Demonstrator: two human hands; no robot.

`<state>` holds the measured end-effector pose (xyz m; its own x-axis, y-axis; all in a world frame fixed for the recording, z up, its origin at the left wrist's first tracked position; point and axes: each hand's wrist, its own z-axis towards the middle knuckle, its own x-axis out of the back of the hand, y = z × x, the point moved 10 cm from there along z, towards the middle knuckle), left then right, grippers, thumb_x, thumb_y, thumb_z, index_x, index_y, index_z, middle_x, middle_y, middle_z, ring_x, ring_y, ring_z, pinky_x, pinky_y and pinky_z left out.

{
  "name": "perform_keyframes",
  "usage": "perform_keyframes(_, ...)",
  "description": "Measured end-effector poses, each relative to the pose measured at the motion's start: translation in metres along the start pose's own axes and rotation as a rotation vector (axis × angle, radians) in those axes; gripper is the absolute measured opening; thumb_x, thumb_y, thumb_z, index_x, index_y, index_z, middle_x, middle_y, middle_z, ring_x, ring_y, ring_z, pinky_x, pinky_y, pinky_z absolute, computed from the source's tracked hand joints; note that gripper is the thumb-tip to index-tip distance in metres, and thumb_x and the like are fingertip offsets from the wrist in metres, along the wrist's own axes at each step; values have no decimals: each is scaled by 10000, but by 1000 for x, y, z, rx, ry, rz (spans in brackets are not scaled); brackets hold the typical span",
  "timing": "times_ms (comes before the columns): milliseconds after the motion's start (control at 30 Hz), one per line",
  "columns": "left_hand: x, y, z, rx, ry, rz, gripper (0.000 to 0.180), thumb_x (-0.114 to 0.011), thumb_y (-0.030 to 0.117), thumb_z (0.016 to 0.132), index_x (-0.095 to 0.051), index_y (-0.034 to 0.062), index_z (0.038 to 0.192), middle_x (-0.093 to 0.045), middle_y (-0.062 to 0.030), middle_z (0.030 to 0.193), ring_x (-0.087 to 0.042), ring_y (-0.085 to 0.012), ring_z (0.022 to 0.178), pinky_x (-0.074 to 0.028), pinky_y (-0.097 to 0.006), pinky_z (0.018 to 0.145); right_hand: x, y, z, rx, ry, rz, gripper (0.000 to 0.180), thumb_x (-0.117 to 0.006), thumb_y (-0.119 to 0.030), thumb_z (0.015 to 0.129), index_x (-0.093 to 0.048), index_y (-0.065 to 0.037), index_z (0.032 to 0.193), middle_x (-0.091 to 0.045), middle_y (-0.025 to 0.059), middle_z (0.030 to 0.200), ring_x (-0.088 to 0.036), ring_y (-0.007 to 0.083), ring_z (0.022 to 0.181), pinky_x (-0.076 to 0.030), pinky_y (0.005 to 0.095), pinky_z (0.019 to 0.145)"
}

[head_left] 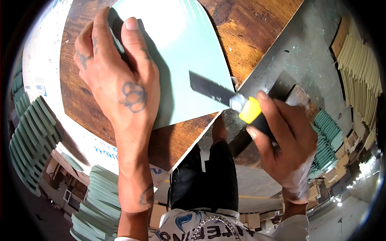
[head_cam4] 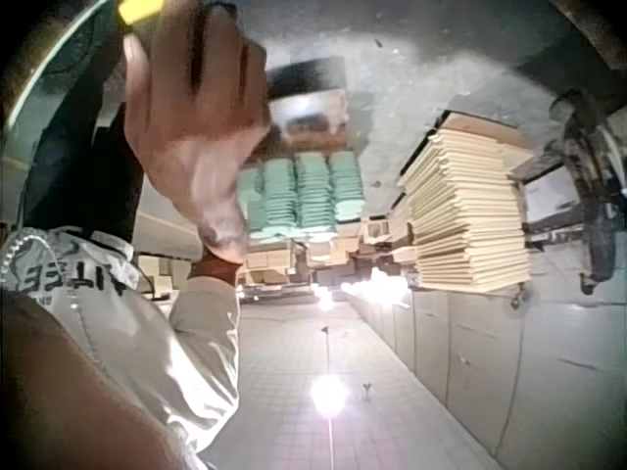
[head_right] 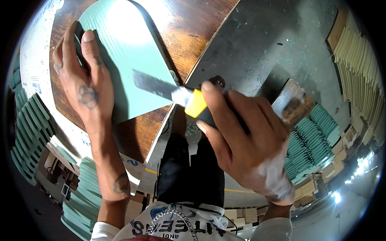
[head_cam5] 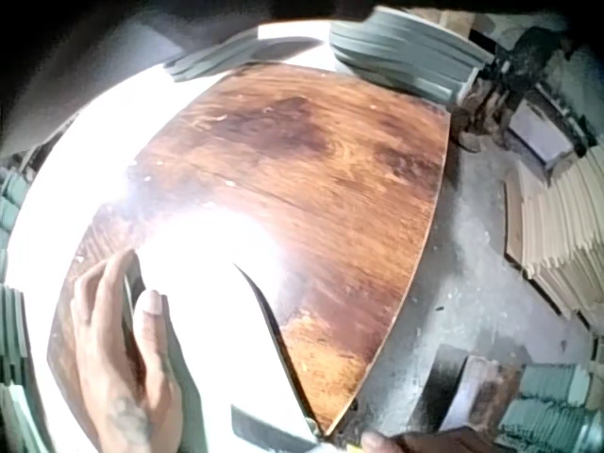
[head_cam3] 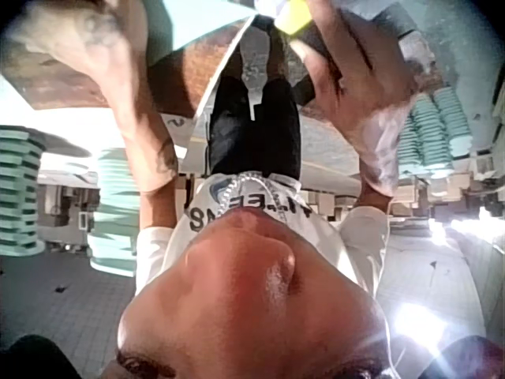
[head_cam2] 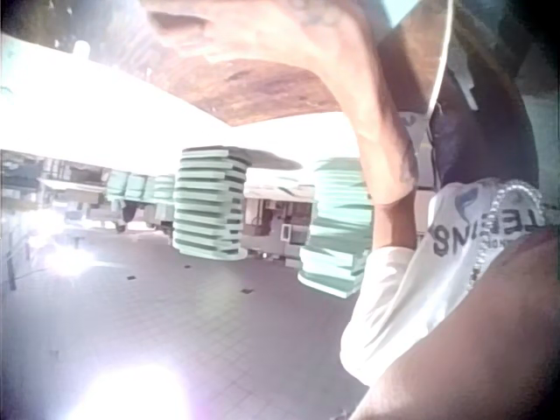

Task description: Trim and inspect green foam furniture panels using a utility knife.

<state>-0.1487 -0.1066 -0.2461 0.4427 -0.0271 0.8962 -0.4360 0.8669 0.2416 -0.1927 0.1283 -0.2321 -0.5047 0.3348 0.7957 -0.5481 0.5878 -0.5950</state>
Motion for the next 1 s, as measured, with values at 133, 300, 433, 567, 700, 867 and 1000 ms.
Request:
perform_keyframes(133,-2,1,-1,0,-1,-14,459,-516,404,1065,-625,77,1368,-593,-185,1235,-659,-283,1018,-553,-441,872,0,2,-6,-3,-33,-26,472,-777,-112,816,-690,-53,1276,-680,115,1051,-638,278,829,-531,371,721)
perform_keyframes(300,-3,0,-1,-13,-11,2,429,-489,366,1080,-621,80,1371,-594,-186,1227,-658,-260,976,-556,-429,847,1,2,8,-3,-19,-41,460,-770,-119,825,-690,-48,1273,-681,111,1049,-640,268,826,-532,364,718)
perform_keyframes(433,-3,0,-2,-9,-18,11,410,-475,338,1088,-620,81,1372,-595,-184,1228,-658,-251,962,-560,-426,836,1,2,15,40,29,-36,469,-766,-131,840,-682,-62,1296,-686,114,1055,-649,258,832,-538,358,719)
perform_keyframes(567,-2,0,-2,-24,-5,17,398,-471,320,1090,-616,83,1375,-596,-183,1231,-663,-247,951,-563,-425,831,1,0,18,52,37,-19,476,-763,-115,843,-679,-67,1308,-693,118,1062,-668,261,863,-551,349,742)
perform_keyframes(700,-3,0,-2,-31,-8,11,392,-473,313,1089,-615,88,1376,-596,-184,1235,-669,-249,951,-564,-429,836,1,0,27,63,49,-53,480,-759,-98,850,-673,-74,1321,-699,126,1060,-694,269,878,-566,335,742)
perform_keyframes(867,-3,-2,-3,-19,-8,12,380,-484,295,1085,-616,85,1373,-598,-185,1242,-671,-250,971,-565,-424,853,-3,0,39,135,177,-36,485,-735,-89,877,-657,-99,1355,-709,130,1024,-710,248,822,-571,337,667)
perform_keyframes(1000,-2,1,3,-4,-35,12,371,-504,274,1073,-617,98,1379,-600,-192,1268,-654,-271,1056,-568,-428,897,1,32,40,-29,396,83,437,-730,-164,929,-621,-124,1351,-691,66,918,-662,156,726,-493,258,522)
